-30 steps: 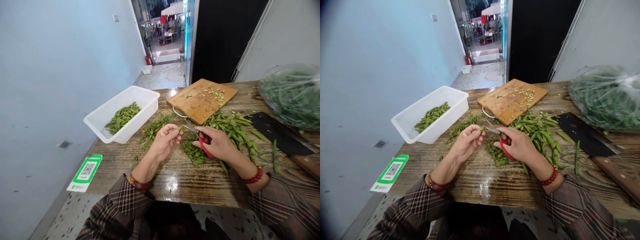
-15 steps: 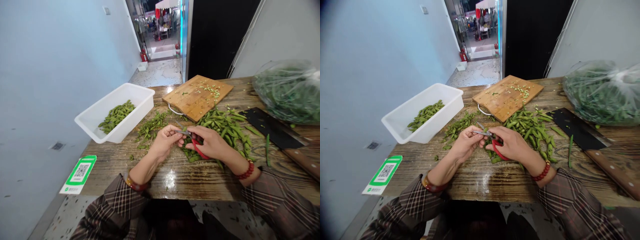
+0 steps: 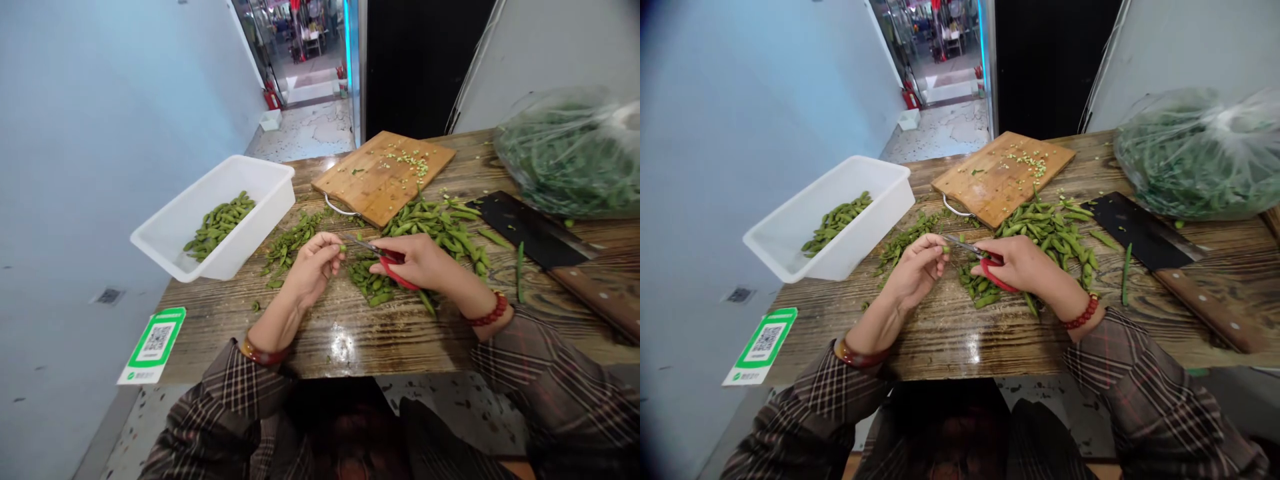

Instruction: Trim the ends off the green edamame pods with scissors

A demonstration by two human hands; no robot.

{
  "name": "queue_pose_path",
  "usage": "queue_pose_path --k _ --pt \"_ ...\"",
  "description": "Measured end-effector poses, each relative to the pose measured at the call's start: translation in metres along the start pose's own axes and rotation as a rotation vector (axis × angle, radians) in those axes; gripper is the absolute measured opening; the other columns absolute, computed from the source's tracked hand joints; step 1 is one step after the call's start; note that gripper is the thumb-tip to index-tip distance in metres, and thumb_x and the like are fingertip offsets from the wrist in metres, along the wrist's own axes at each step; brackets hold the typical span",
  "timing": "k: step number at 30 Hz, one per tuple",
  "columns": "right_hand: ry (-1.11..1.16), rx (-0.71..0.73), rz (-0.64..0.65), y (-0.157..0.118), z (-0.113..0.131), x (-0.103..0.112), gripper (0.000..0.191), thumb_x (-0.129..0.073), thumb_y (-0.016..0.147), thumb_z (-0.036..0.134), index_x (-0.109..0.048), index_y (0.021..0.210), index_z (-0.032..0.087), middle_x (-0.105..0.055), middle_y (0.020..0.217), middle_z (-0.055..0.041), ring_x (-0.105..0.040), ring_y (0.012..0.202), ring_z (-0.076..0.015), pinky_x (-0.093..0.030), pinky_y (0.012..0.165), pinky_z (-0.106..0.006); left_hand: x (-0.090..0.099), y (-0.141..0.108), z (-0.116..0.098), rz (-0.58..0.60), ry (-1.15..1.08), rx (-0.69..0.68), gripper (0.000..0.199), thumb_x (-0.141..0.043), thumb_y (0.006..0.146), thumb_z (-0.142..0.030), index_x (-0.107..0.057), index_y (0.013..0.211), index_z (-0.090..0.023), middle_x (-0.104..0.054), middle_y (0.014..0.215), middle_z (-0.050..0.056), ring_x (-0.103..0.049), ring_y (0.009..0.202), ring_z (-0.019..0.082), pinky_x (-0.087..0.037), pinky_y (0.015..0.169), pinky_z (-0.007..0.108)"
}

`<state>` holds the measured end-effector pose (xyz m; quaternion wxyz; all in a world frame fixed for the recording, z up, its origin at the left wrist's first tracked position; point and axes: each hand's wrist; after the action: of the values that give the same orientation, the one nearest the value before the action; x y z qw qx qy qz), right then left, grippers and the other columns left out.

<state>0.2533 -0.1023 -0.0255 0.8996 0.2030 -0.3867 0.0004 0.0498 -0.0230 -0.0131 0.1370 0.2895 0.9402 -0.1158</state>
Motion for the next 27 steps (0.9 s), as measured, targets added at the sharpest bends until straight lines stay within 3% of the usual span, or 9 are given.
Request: queue_pose_path --k 4,6,8,12,15,17,21,27 --pt "-0.026 -0.069 -0.101 0.001 -0.004 0.006 0.036 -0.068 0.078 0.045 -0.071 0.103 0.018 -0.063 0.068 -0.0002 -0.051 0.057 -0.0122 -0.039 0.056 -0.023 0.001 0.002 -0.003 0.119 -0.068 0.052 0.017 -0.064 0.076 -0.031 -0.055 0.082 -0.017 -0.06 0.08 0.002 -0.056 0.063 0.011 -0.047 0.056 0.023" --pt "-0.031 -0.096 -0.164 0.002 -0.004 0.008 0.039 -0.068 0.078 0.045 -0.07 0.105 0.017 -0.064 0.07 -0.001 -0.052 0.059 -0.0126 -0.04 0.057 -0.023 -0.001 0.003 -0.002 0.142 -0.026 0.075 0.022 -0.06 0.079 -0.038 -0.055 0.079 -0.017 -0.059 0.082 0.002 -0.055 0.063 0.011 -0.045 0.055 0.024" --pt "-0.03 -0.105 -0.199 0.003 -0.003 0.009 0.04 -0.068 0.078 0.044 -0.069 0.107 0.017 -0.065 0.073 -0.0017 -0.053 0.06 -0.0131 -0.041 0.058 -0.024 -0.005 0.004 0.002 0.102 0.164 0.031 0.025 -0.062 0.079 -0.041 -0.058 0.076 -0.016 -0.057 0.074 0.001 -0.049 0.059 0.01 -0.039 0.053 0.022" --pt "-0.062 -0.086 -0.204 0.003 -0.003 0.008 0.039 -0.067 0.079 0.041 -0.069 0.108 0.016 -0.066 0.076 -0.0029 -0.055 0.063 -0.0142 -0.042 0.06 -0.025 -0.01 0.008 0.014 0.041 0.726 -0.213 0.018 -0.074 0.068 -0.031 -0.07 0.076 -0.016 -0.054 0.064 0.0 -0.045 0.063 0.012 -0.035 0.06 0.023" --pt "-0.079 -0.074 -0.201 0.002 -0.004 0.006 0.04 -0.068 0.078 0.042 -0.069 0.109 0.016 -0.067 0.077 -0.0035 -0.056 0.063 -0.0147 -0.043 0.06 -0.025 -0.01 0.011 0.018 0.057 0.885 -0.308 0.008 -0.074 0.068 -0.025 -0.071 0.068 -0.017 -0.055 0.064 0.001 -0.046 0.064 0.013 -0.034 0.061 0.024" --pt "-0.081 -0.071 -0.199 0.002 -0.004 0.005 0.041 -0.068 0.078 0.043 -0.069 0.109 0.016 -0.067 0.077 -0.0037 -0.056 0.064 -0.015 -0.043 0.06 -0.026 -0.008 0.011 0.018 0.056 0.837 -0.278 0.008 -0.072 0.069 -0.022 -0.069 0.065 -0.016 -0.058 0.066 0.002 -0.049 0.066 0.013 -0.035 0.063 0.024" --pt "-0.055 -0.072 -0.212 0.002 -0.006 0.006 0.042 -0.068 0.078 0.045 -0.068 0.11 0.018 -0.066 0.078 -0.0035 -0.057 0.065 -0.0152 -0.045 0.062 -0.027 0.003 0.01 0.01 -0.061 0.514 -0.167 0.016 -0.074 0.069 -0.028 -0.068 0.073 -0.014 -0.06 0.067 0.0 -0.048 0.062 0.01 -0.036 0.061 0.023" --pt "0.024 -0.046 -0.167 0.001 -0.01 0.005 0.047 -0.069 0.077 0.048 -0.065 0.114 0.019 -0.062 0.079 -0.0035 -0.055 0.064 -0.0148 -0.047 0.059 -0.027 0.011 0.005 0.0 -0.154 0.283 -0.116 0.026 -0.078 0.065 -0.034 -0.065 0.073 -0.013 -0.049 0.056 -0.005 -0.032 0.048 0.004 -0.022 0.047 0.02"
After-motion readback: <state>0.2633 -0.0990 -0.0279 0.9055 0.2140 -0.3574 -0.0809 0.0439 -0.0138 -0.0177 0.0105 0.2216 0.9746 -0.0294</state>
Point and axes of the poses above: each hand's wrist, its own y-axis towards the middle knuckle, its own x-axis out of the back of the hand, z = x × y
